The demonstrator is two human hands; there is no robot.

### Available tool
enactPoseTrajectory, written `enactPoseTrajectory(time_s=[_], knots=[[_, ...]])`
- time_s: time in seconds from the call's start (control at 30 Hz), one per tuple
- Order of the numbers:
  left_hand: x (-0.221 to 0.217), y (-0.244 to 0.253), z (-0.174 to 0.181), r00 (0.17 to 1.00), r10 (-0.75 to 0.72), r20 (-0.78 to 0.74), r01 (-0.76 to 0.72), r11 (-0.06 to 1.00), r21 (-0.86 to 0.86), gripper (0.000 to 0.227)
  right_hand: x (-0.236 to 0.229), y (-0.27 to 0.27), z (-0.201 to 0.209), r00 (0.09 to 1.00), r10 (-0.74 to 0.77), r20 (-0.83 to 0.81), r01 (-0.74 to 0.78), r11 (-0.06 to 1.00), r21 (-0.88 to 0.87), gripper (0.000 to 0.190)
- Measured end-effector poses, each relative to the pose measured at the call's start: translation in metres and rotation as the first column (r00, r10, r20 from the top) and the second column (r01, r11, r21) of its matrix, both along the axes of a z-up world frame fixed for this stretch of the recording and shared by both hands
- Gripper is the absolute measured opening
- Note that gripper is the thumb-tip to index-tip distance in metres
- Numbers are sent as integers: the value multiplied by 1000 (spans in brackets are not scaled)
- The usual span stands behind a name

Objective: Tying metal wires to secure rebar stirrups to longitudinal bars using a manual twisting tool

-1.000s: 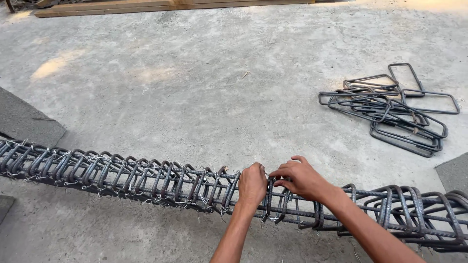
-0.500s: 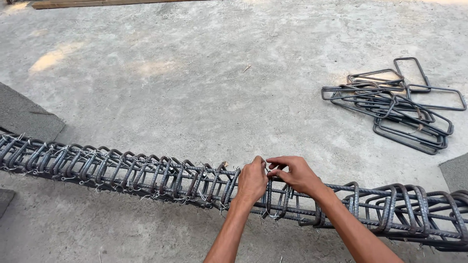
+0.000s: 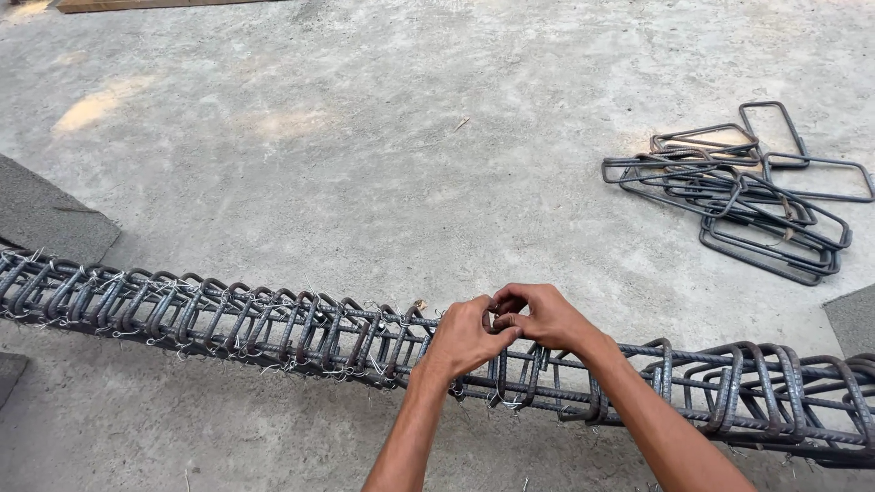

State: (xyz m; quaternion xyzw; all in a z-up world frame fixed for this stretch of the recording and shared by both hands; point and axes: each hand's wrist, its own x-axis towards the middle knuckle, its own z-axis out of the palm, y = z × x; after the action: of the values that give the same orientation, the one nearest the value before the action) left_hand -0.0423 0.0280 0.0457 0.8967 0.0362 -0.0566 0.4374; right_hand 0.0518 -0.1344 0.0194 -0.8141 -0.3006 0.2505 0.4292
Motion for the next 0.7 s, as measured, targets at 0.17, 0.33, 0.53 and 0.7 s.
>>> enactPoseTrajectory(time_s=[0.17,0.33,0.53,0.7], knots=[[2,4,-9,1000,-27,11,27,1000,-5,41,9,-1,-21,998,-2,55,4,999,-32,24],[6,5,-26,998,-54,15,54,998,18,31,4,3,-17,991,-13,135,24,997,-76,20],[7,12,-7,999,-3,-37,8,988,155,29,-12,-2,-6,988,-112,106,112,994,5,20],[8,8,-9,998,-26,60,12,973,233,23,-14,-3,-4,987,-134,94,136,990,-21,33]])
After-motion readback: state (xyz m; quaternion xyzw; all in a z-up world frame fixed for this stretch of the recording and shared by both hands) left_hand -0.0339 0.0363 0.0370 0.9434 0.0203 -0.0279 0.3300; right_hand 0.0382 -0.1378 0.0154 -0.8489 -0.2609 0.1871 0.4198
